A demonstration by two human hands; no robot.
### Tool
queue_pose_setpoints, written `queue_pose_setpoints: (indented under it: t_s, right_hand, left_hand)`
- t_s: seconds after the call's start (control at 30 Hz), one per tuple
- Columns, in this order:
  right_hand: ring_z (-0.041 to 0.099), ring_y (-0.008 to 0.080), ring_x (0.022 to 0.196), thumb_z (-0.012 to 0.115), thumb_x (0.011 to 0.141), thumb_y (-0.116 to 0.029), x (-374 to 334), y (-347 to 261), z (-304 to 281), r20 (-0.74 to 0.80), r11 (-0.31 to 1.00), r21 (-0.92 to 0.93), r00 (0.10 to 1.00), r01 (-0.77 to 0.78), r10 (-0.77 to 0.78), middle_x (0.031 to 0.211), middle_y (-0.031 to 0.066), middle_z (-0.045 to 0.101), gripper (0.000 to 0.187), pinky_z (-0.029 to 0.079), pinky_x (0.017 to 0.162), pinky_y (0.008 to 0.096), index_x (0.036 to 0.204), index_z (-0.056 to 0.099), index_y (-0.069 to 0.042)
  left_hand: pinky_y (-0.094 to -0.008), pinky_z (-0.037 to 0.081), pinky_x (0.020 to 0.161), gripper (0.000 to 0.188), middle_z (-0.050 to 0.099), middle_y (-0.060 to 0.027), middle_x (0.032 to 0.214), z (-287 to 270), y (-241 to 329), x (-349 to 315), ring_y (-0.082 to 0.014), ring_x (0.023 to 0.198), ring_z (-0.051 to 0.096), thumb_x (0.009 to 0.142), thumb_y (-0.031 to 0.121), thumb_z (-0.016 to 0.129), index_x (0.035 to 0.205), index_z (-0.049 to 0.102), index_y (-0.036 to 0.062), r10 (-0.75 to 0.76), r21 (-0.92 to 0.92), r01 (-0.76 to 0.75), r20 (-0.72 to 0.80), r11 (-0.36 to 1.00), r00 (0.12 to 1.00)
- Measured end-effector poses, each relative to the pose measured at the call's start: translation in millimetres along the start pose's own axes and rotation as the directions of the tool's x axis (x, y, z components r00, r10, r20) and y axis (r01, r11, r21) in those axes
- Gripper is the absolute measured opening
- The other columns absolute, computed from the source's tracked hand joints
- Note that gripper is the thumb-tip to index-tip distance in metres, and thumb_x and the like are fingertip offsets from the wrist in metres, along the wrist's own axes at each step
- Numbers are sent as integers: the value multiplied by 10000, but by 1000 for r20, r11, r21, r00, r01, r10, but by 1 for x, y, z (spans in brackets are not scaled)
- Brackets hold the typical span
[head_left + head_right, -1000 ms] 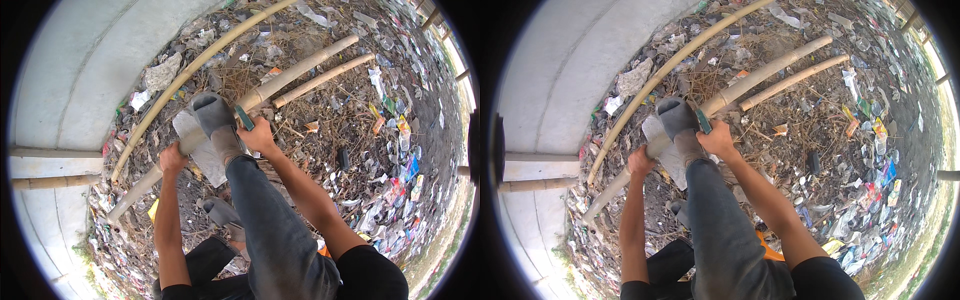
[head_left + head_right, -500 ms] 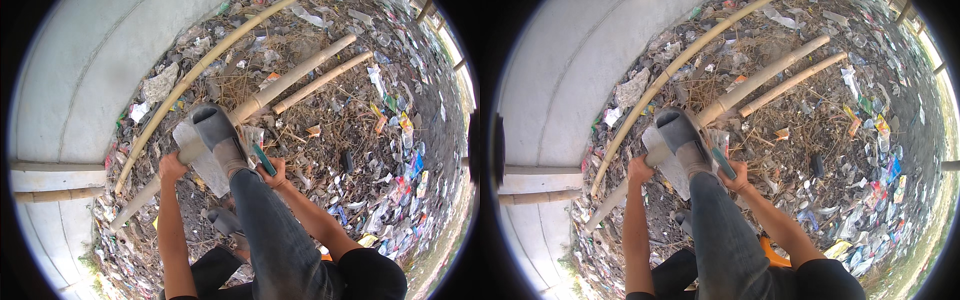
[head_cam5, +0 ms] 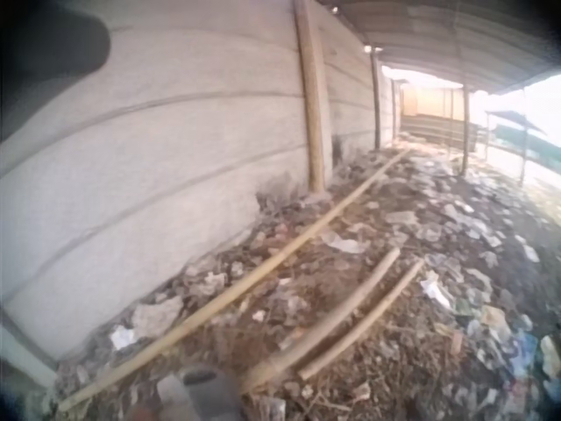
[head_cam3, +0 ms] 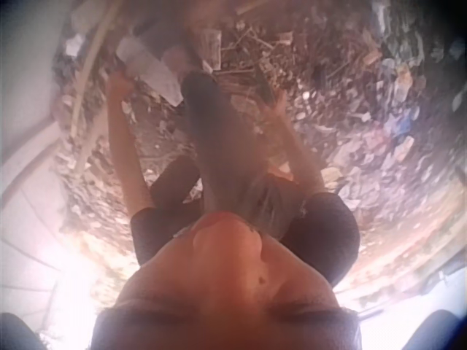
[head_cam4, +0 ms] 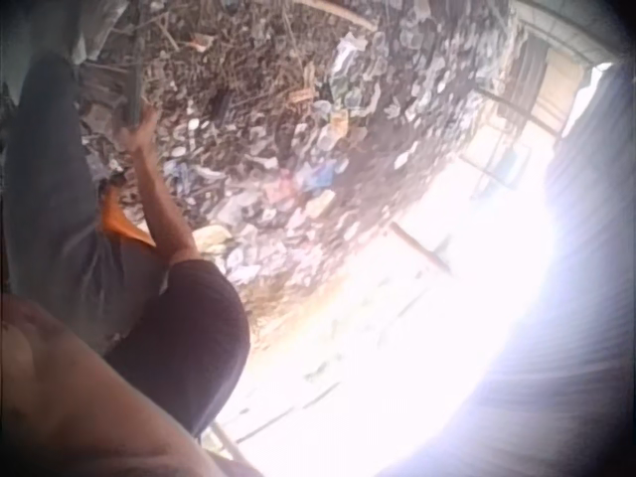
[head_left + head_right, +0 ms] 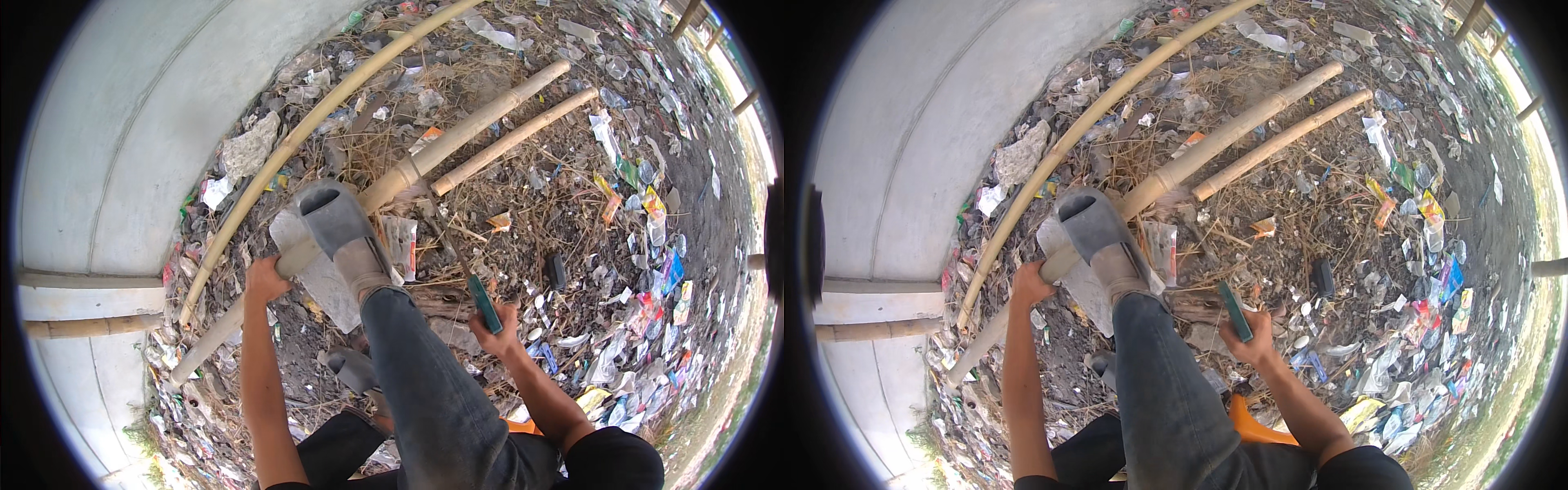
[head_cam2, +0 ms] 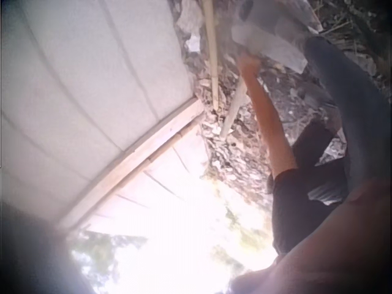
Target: The person sits on a small stool and uses a hand saw to cut a long bamboo pole resting on a concrete block. They hold the pole with their left hand and saw with their right hand, eventually cutting through the bamboo.
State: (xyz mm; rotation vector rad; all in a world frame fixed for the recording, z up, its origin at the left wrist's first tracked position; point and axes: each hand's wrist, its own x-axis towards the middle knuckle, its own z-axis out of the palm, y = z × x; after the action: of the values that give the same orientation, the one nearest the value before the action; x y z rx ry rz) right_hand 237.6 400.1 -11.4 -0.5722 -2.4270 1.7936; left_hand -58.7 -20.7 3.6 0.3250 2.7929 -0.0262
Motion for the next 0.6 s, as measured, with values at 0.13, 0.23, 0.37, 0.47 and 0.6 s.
queue_pose_setpoints:
  t_s: [0.13,0.23,0.37,0.47,0.6]
  right_hand:
    - [524,107,503,708,788,-116,10,-27,2,87,997,47,994,64,-68,543,30,556,184,439,493,319,673,590,-34]
    - [467,82,511,721,827,-135,15,-49,4,136,995,53,987,80,-86,545,-9,514,221,390,484,299,687,579,-40]
    - [454,71,515,705,935,-191,13,-67,12,155,1000,14,988,-18,16,548,-21,504,308,366,475,301,708,584,-22]
    - [444,60,525,671,991,-210,12,-74,16,158,998,-22,985,-65,68,555,-30,500,351,345,470,301,713,584,-13]
    - [453,72,528,693,965,-176,6,-72,15,177,996,-69,982,-52,64,540,14,507,303,370,480,330,741,627,17]
  left_hand:
    - [-487,543,961,658,723,-201,1094,16,1,-23,-396,1035,693,632,345,846,1212,687,78,182,84,-162,-382,983,906]
    - [-496,528,966,709,711,-189,1121,24,-9,-38,-392,1052,685,636,418,866,1224,649,86,9,-33,-19,-286,999,958]
    - [-495,559,915,814,727,-208,1057,2,6,-33,-397,999,709,642,609,875,1225,661,82,-36,-13,34,-156,999,987]
    - [-495,580,875,844,743,-204,1019,-11,11,-33,-390,969,728,661,689,837,1227,677,84,-103,0,103,-64,995,993]
    - [-494,586,857,859,759,-169,1011,0,-5,-35,-364,974,739,678,764,780,1231,699,112,-82,-24,79,-146,997,986]
